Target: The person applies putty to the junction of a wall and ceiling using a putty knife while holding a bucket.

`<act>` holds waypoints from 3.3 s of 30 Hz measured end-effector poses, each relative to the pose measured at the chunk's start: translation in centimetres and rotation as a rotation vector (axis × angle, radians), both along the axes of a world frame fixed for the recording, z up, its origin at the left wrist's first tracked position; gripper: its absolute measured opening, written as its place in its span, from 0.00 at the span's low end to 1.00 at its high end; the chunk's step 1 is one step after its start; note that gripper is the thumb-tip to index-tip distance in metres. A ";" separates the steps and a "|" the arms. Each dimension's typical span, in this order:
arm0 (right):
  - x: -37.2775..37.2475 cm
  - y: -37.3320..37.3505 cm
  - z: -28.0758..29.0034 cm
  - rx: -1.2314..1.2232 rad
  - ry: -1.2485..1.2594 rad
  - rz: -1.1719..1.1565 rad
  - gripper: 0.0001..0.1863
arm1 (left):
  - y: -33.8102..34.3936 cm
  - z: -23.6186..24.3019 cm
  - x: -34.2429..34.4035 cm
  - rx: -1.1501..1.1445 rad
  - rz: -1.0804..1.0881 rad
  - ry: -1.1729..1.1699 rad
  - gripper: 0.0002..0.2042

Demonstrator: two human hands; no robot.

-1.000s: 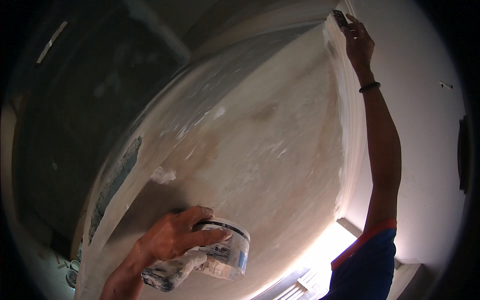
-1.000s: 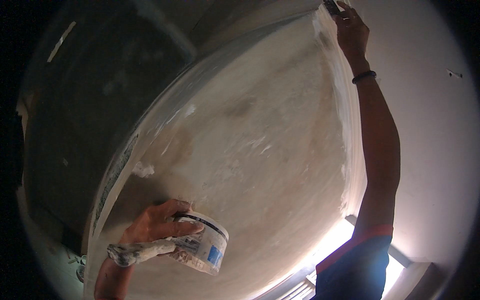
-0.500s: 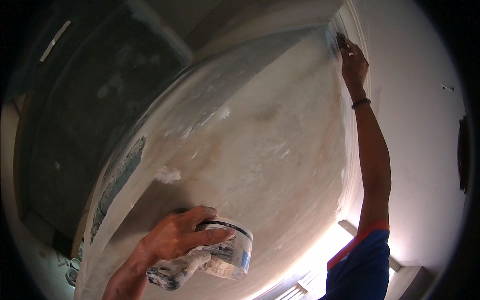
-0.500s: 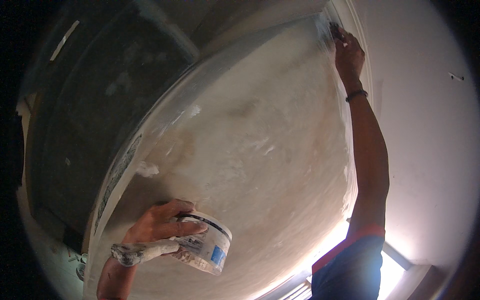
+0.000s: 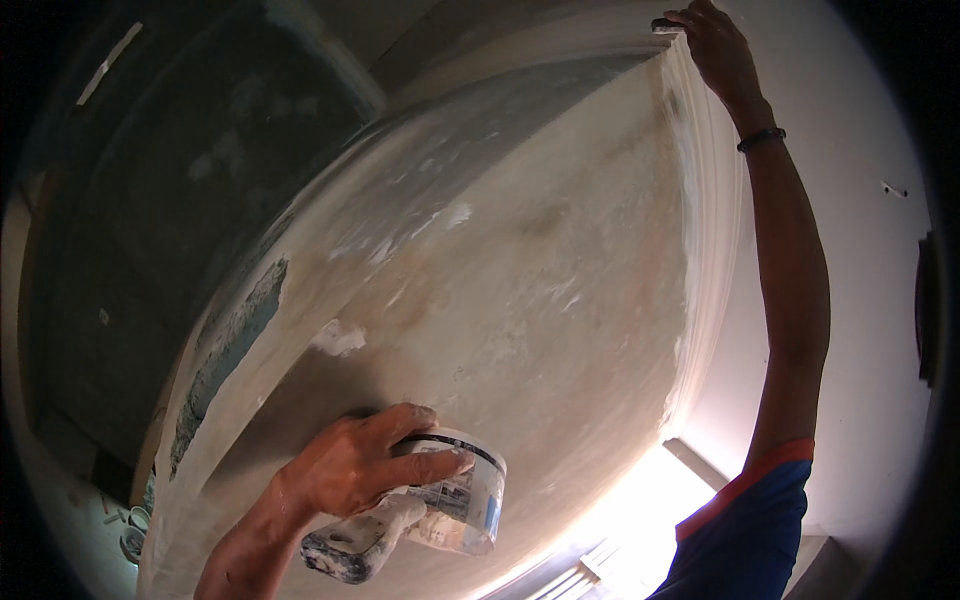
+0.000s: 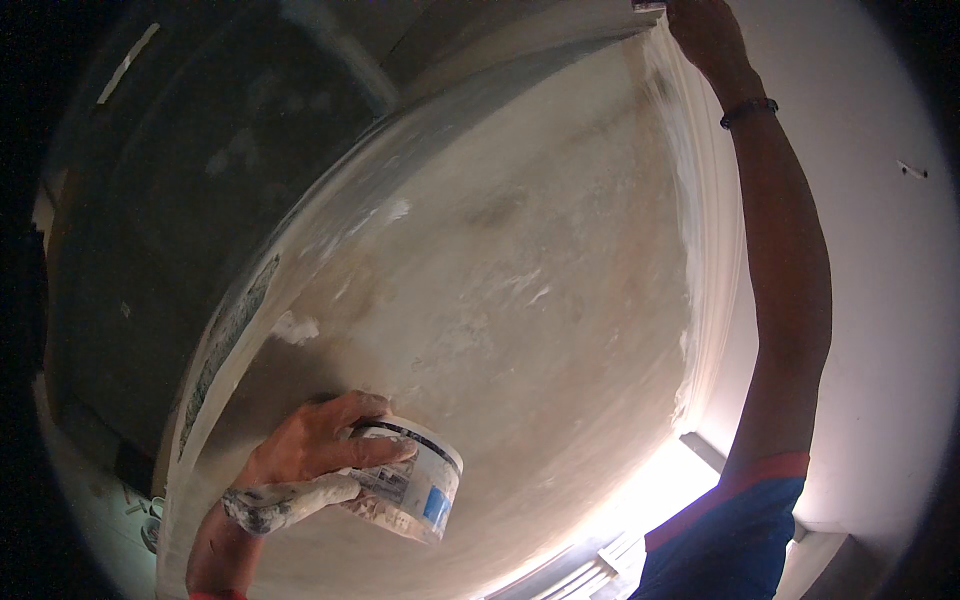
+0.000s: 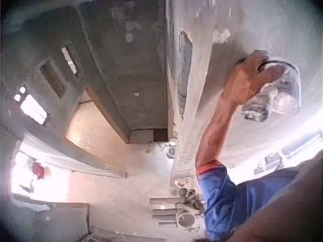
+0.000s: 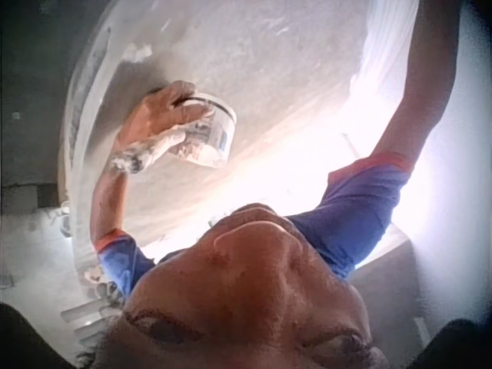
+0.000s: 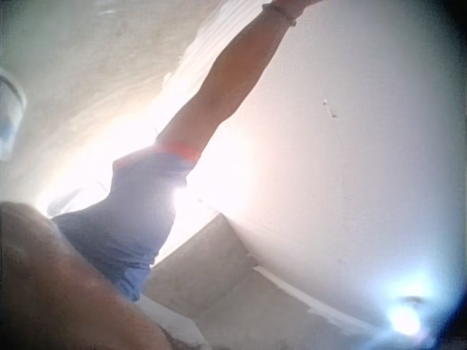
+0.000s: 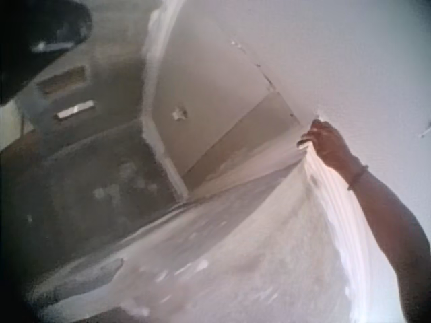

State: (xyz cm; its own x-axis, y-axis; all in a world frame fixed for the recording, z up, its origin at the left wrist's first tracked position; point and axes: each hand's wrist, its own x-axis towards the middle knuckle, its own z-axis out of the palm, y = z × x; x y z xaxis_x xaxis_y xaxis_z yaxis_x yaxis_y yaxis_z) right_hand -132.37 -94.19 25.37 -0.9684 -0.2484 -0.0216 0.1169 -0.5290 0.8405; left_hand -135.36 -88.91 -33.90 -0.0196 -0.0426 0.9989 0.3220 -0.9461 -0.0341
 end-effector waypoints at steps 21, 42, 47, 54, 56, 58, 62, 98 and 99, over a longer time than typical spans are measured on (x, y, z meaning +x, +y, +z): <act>-3.6 1.8 -1.5 -0.082 0.136 -0.051 0.10 | -0.3 -0.1 0.1 -0.055 -0.021 0.038 0.31; -2.0 -2.0 -3.2 -0.251 0.383 0.003 0.15 | 0.8 -0.4 0.5 0.032 0.005 -0.021 0.25; -2.1 -1.5 -3.3 -0.219 0.458 -0.011 0.14 | 0.5 -0.4 0.4 0.013 0.012 -0.017 0.26; -3.7 0.2 -4.1 -0.221 0.400 -0.134 0.12 | 0.1 -0.3 0.4 0.014 0.006 -0.039 0.24; -4.3 0.5 -4.1 -0.155 0.385 -0.182 0.11 | -0.1 -0.2 0.5 0.007 0.020 -0.032 0.23; -4.2 -0.3 -1.6 -0.235 0.421 0.106 0.10 | -0.2 0.1 0.3 -0.031 0.005 0.001 0.24; -4.4 -2.5 -4.8 -0.411 0.236 0.301 0.10 | -1.4 -0.4 -0.1 -0.116 -0.004 -0.004 0.28; -1.9 2.2 1.6 -0.277 0.089 -0.126 0.14 | -0.1 -0.1 0.1 0.043 0.003 -0.025 0.26; -2.3 2.2 1.5 -0.364 0.120 -0.151 0.14 | -0.1 0.0 0.2 0.039 -0.006 -0.023 0.27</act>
State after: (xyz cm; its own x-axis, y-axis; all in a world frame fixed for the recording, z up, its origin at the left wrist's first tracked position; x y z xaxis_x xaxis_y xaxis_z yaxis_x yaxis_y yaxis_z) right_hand -134.68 -91.94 26.85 -0.9848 -0.0739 0.1571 0.1697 -0.2181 0.9611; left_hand -135.18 -88.97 -33.94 -0.0430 -0.0813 0.9958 0.3179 -0.9460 -0.0635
